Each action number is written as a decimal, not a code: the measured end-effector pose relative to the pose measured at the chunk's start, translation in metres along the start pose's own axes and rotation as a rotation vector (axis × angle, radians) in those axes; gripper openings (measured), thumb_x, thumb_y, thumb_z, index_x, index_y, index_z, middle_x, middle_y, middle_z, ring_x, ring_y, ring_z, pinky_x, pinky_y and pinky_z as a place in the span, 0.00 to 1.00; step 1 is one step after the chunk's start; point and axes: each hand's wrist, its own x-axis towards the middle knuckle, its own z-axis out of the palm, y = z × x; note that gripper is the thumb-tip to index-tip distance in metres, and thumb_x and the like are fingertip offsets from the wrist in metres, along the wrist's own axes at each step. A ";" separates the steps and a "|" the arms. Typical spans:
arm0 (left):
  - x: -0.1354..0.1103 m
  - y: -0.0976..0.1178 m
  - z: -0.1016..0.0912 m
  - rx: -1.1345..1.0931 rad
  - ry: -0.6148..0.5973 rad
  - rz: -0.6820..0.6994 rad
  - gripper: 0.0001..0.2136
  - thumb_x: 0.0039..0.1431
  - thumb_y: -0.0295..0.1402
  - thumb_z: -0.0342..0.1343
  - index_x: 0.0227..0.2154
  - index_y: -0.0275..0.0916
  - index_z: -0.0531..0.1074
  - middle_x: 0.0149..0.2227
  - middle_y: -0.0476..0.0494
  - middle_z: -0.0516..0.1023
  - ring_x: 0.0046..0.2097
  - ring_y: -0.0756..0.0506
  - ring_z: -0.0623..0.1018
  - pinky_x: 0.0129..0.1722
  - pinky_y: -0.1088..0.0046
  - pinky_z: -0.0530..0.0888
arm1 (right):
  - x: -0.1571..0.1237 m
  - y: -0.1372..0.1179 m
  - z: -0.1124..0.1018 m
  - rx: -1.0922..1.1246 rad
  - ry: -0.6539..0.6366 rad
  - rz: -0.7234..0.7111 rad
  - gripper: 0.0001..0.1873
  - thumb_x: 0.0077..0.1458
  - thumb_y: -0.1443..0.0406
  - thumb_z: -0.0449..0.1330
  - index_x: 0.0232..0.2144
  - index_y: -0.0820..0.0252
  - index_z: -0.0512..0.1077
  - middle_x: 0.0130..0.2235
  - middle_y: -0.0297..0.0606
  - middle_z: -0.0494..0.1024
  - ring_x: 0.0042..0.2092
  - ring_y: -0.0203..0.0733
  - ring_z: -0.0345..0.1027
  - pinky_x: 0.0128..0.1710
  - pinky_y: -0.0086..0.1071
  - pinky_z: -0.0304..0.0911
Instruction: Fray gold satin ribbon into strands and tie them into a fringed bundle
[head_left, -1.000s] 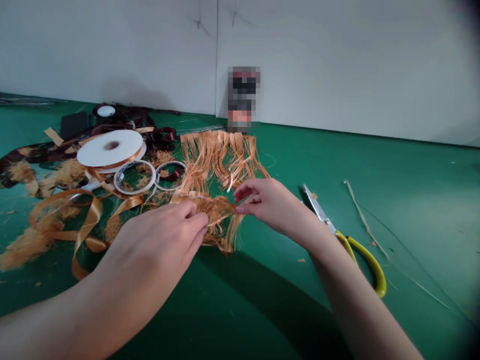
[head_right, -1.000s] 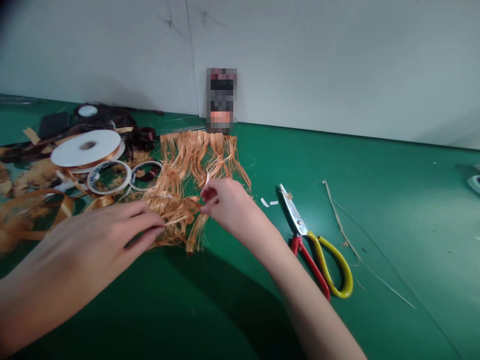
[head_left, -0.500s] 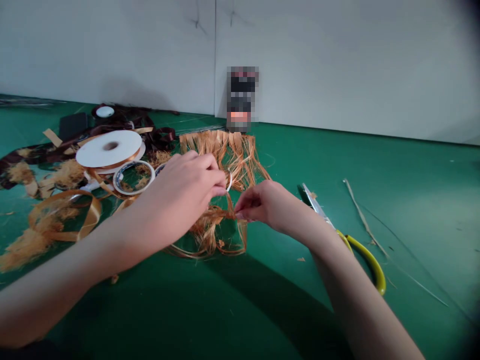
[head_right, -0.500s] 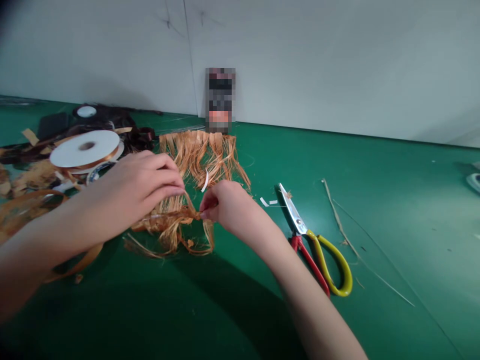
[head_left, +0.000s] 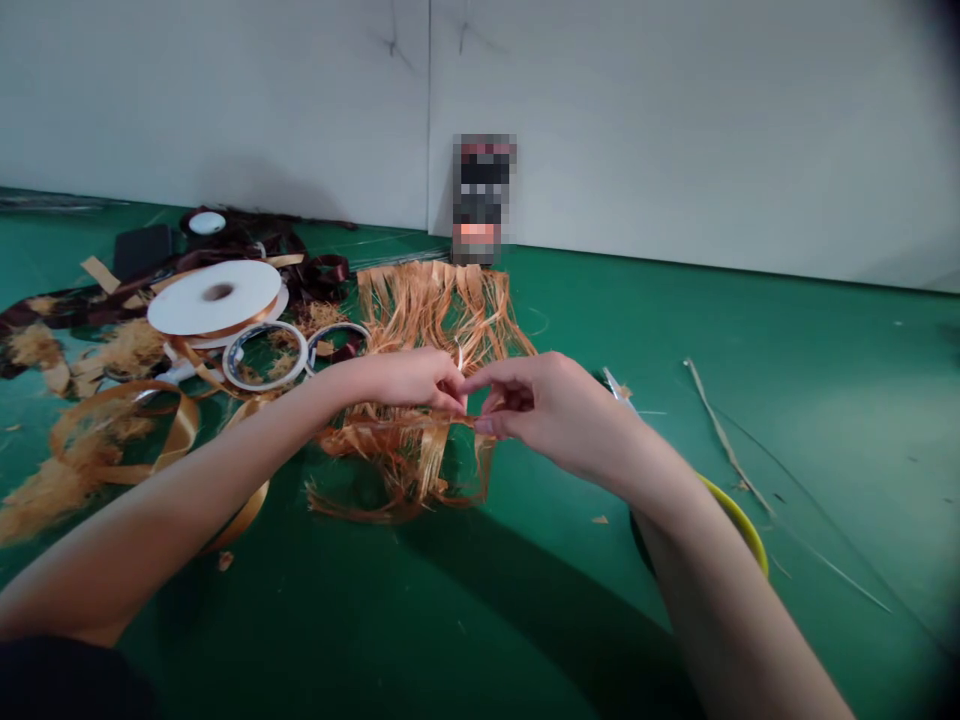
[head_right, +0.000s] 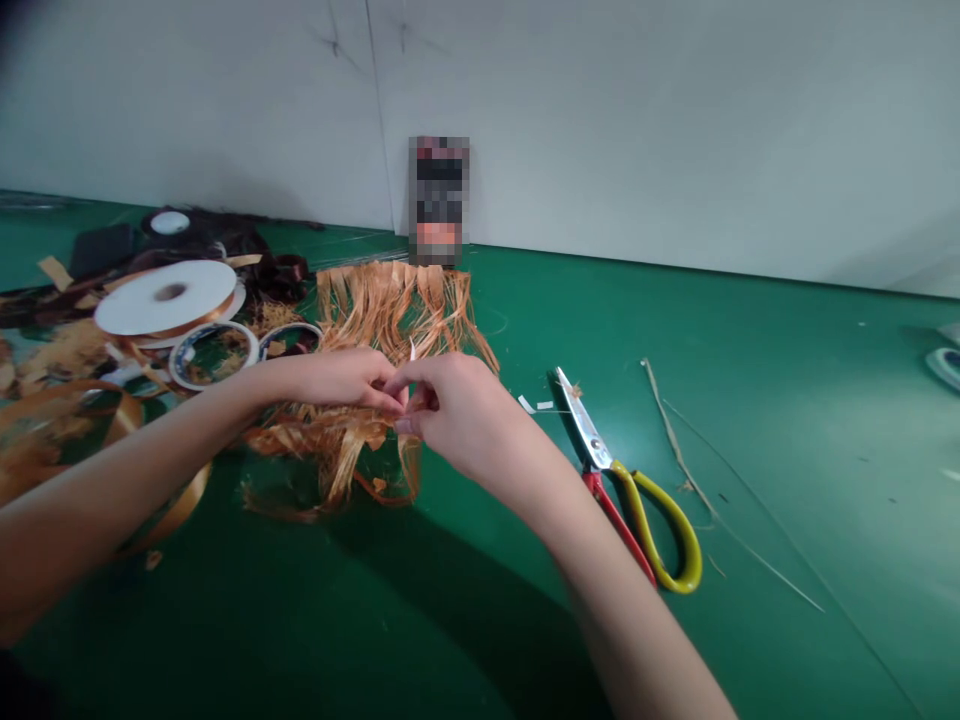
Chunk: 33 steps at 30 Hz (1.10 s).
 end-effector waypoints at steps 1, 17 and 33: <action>-0.001 -0.001 0.001 -0.012 -0.035 0.003 0.08 0.51 0.33 0.53 0.21 0.43 0.76 0.20 0.52 0.72 0.23 0.50 0.68 0.25 0.73 0.62 | -0.001 -0.001 -0.001 -0.026 0.008 -0.009 0.08 0.48 0.72 0.61 0.31 0.58 0.79 0.25 0.32 0.78 0.27 0.34 0.70 0.29 0.29 0.62; -0.034 0.022 -0.001 -0.390 0.055 0.084 0.16 0.62 0.40 0.52 0.50 0.40 0.71 0.49 0.44 0.77 0.50 0.44 0.76 0.46 0.71 0.70 | 0.000 -0.002 -0.006 -0.007 -0.059 0.050 0.09 0.47 0.74 0.60 0.28 0.62 0.80 0.28 0.35 0.81 0.30 0.35 0.73 0.30 0.27 0.65; -0.028 0.010 0.013 -0.435 0.006 -0.003 0.17 0.56 0.32 0.57 0.49 0.39 0.72 0.39 0.44 0.84 0.40 0.47 0.81 0.43 0.72 0.73 | 0.001 0.006 -0.007 0.066 0.036 0.131 0.06 0.59 0.71 0.52 0.34 0.61 0.70 0.33 0.42 0.81 0.34 0.39 0.77 0.34 0.31 0.69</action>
